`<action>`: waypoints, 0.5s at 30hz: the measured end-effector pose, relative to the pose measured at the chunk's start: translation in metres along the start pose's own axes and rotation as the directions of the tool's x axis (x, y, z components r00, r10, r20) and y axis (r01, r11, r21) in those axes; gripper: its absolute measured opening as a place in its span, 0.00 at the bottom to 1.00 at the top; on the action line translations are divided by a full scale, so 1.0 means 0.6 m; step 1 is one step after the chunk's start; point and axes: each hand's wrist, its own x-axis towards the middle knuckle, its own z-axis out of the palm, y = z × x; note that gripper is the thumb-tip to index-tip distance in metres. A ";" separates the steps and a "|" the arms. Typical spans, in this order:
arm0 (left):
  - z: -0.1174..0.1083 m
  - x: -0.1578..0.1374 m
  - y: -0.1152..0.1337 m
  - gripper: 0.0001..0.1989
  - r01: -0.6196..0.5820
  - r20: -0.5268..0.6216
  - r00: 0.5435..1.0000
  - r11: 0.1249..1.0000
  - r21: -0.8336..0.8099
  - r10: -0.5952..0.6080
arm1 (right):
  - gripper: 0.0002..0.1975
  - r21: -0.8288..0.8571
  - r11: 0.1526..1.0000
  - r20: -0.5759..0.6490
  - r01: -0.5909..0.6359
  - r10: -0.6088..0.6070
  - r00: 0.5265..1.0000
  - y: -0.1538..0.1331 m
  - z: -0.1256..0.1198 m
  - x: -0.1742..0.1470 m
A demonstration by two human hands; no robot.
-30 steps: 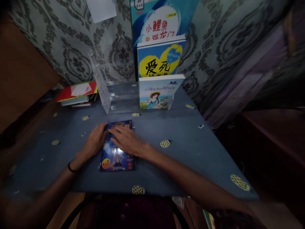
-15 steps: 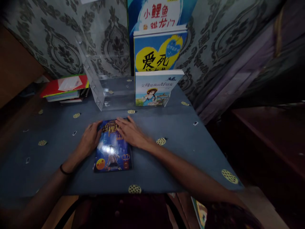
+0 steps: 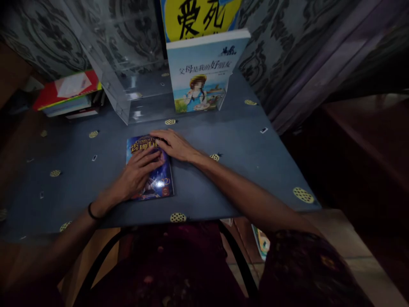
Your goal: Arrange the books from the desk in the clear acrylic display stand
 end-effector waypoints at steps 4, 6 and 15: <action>-0.005 -0.019 0.040 0.27 -0.092 0.077 0.992 0.995 -0.045 0.095 | 0.22 -0.019 1.000 0.020 0.015 -0.015 1.000 0.003 0.002 -0.001; -0.010 -0.027 0.054 0.30 -0.134 0.114 0.983 0.988 -0.070 0.142 | 0.22 -0.028 0.999 0.025 0.017 -0.016 1.000 0.004 0.002 -0.002; -0.019 -0.035 0.072 0.31 -0.153 0.181 0.969 0.982 -0.110 0.171 | 0.23 -0.074 0.997 0.056 -0.007 0.012 0.998 -0.001 0.003 -0.002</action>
